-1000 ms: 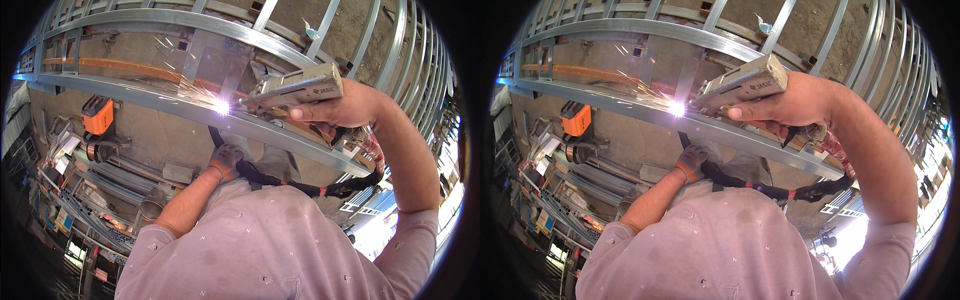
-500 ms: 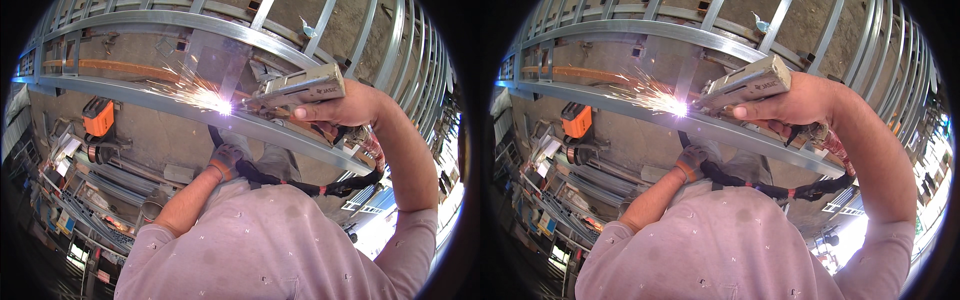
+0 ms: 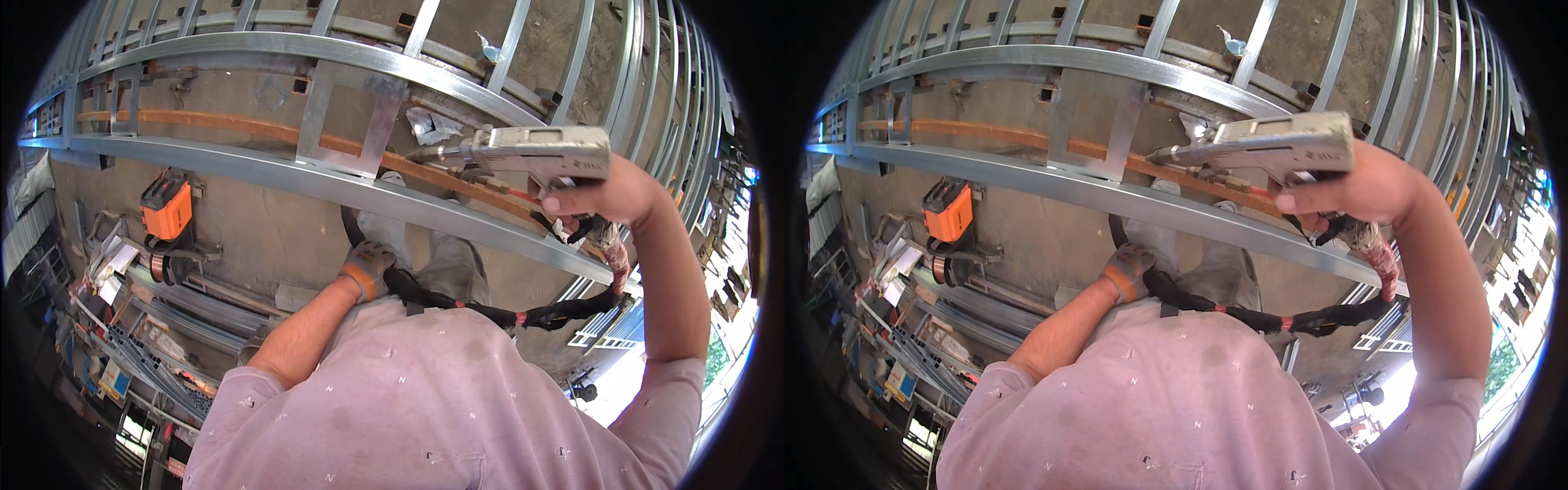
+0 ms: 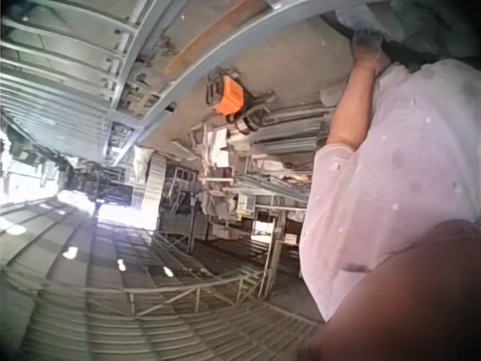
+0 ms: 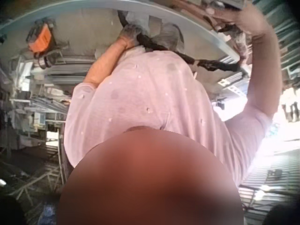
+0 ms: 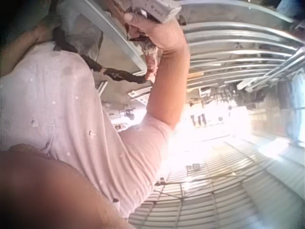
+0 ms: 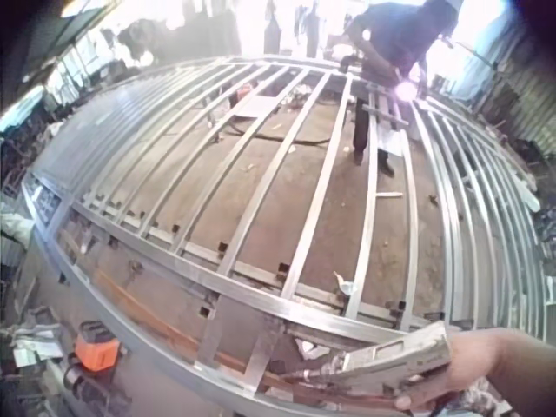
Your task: The person welds joints on a large metal frame using a handheld welding torch. They move along the frame, applying welds at multiple intersections while wearing gloves. Another person is visible in the background working on a similar frame.
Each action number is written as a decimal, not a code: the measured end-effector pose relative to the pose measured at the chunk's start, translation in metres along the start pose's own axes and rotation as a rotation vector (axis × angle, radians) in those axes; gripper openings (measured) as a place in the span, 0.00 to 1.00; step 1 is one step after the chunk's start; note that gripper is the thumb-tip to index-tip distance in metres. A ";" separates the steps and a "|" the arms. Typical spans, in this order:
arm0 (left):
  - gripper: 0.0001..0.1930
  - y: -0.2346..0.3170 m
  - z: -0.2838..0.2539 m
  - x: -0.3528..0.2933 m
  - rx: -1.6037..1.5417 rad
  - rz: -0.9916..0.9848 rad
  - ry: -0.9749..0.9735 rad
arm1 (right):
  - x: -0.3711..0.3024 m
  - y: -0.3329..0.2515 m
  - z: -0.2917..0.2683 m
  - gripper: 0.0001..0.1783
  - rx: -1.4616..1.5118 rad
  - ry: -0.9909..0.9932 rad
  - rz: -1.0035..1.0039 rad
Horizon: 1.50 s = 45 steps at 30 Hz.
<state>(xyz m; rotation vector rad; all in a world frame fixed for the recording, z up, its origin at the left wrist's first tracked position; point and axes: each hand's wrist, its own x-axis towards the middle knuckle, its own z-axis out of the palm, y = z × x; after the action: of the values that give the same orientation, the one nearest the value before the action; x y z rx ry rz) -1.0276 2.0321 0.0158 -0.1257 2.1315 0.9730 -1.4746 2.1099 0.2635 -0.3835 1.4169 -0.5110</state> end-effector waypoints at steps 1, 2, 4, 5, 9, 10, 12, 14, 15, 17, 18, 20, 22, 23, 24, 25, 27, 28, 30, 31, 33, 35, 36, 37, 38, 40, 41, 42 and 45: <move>0.23 -0.001 0.002 0.000 0.006 0.007 0.022 | -0.011 0.003 0.005 0.24 0.050 0.083 -0.011; 0.23 0.001 -0.001 0.000 0.014 -0.009 0.018 | -0.020 0.005 0.011 0.25 -0.026 0.151 -0.006; 0.21 0.006 -0.007 -0.003 0.026 -0.033 0.007 | -0.035 0.034 0.030 0.26 -0.381 0.321 -0.339; 0.21 0.006 -0.006 -0.003 0.038 -0.043 0.034 | -0.044 0.040 0.051 0.30 -0.331 0.470 -0.154; 0.20 0.008 0.014 -0.001 0.069 -0.062 0.140 | -0.037 0.023 0.098 0.19 -0.729 0.602 -0.119; 0.20 0.008 0.021 0.001 0.074 -0.065 0.168 | -0.034 0.021 0.109 0.23 -0.825 0.641 -0.150; 0.19 0.012 0.028 0.003 0.078 -0.053 0.254 | -0.023 0.036 0.123 0.26 -0.894 0.705 -0.193; 0.19 0.016 0.029 0.003 0.114 -0.054 0.252 | -0.017 0.036 0.136 0.27 -0.911 0.712 -0.163; 0.20 0.019 0.027 0.003 0.148 -0.061 0.206 | -0.013 0.035 0.140 0.28 -0.918 0.712 -0.145; 0.21 0.019 0.024 0.001 0.164 -0.065 0.144 | -0.008 0.037 0.145 0.27 -0.917 0.747 -0.200; 0.22 0.017 0.024 0.001 0.145 -0.061 0.126 | -0.006 0.038 0.149 0.27 -0.919 0.767 -0.224; 0.22 0.011 0.021 0.001 0.148 -0.045 0.089 | -0.002 0.040 0.157 0.27 -0.931 0.808 -0.216; 0.23 0.003 0.018 0.002 0.192 -0.020 0.052 | 0.002 0.035 0.165 0.27 -0.924 0.854 -0.234; 0.23 -0.006 0.022 0.004 0.207 0.015 0.060 | 0.005 0.033 0.169 0.27 -0.925 0.875 -0.231; 0.22 -0.016 0.028 0.007 0.222 0.049 0.067 | 0.009 0.031 0.172 0.26 -0.927 0.895 -0.229; 0.22 -0.025 0.033 0.008 0.236 0.082 0.075 | 0.012 0.030 0.175 0.26 -0.928 0.914 -0.226; 0.21 -0.037 0.036 0.007 0.255 0.143 0.098 | 0.018 0.026 0.180 0.25 -0.961 0.929 -0.228; 0.21 -0.044 0.038 0.006 0.264 0.171 0.111 | 0.021 0.023 0.182 0.25 -0.978 0.934 -0.231; 0.22 -0.046 0.013 0.000 0.212 0.174 0.127 | 0.026 0.016 0.184 0.24 -1.007 0.936 -0.185; 0.23 -0.041 -0.012 -0.009 0.191 0.178 0.133 | 0.027 0.015 0.185 0.25 -1.021 0.950 -0.172; 0.21 -0.013 -0.112 -0.066 0.139 0.293 0.532 | 0.025 0.018 0.188 0.26 -0.991 0.976 -0.143; 0.23 -0.020 -0.184 -0.072 0.202 0.520 0.910 | 0.027 0.026 0.188 0.27 -0.942 1.026 -0.211; 0.25 -0.023 -0.216 -0.073 0.287 0.491 0.992 | 0.032 0.027 0.189 0.27 -0.920 1.040 -0.260; 0.26 -0.028 -0.241 -0.065 0.368 0.475 1.072 | 0.032 0.024 0.197 0.26 -0.914 1.058 -0.199; 0.25 -0.037 -0.260 -0.052 0.433 0.439 1.073 | 0.034 0.027 0.199 0.26 -0.892 1.071 -0.229; 0.25 -0.049 -0.286 -0.032 0.580 0.352 1.066 | 0.041 0.036 0.202 0.26 -0.851 1.096 -0.293; 0.26 -0.054 -0.292 -0.025 0.658 0.299 1.048 | 0.045 0.037 0.204 0.26 -0.875 1.106 -0.338; 0.27 -0.057 -0.296 -0.021 0.736 0.245 1.029 | 0.048 0.037 0.204 0.26 -0.906 1.097 -0.332; 0.26 -0.059 -0.299 -0.015 0.828 0.136 0.958 | 0.053 0.034 0.203 0.25 -0.972 1.069 -0.298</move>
<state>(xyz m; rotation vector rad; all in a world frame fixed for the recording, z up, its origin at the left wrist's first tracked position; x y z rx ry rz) -1.1779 1.7847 0.1127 -0.0257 3.2777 -0.0458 -1.2658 2.0990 0.2261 -1.2312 2.6459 -0.2021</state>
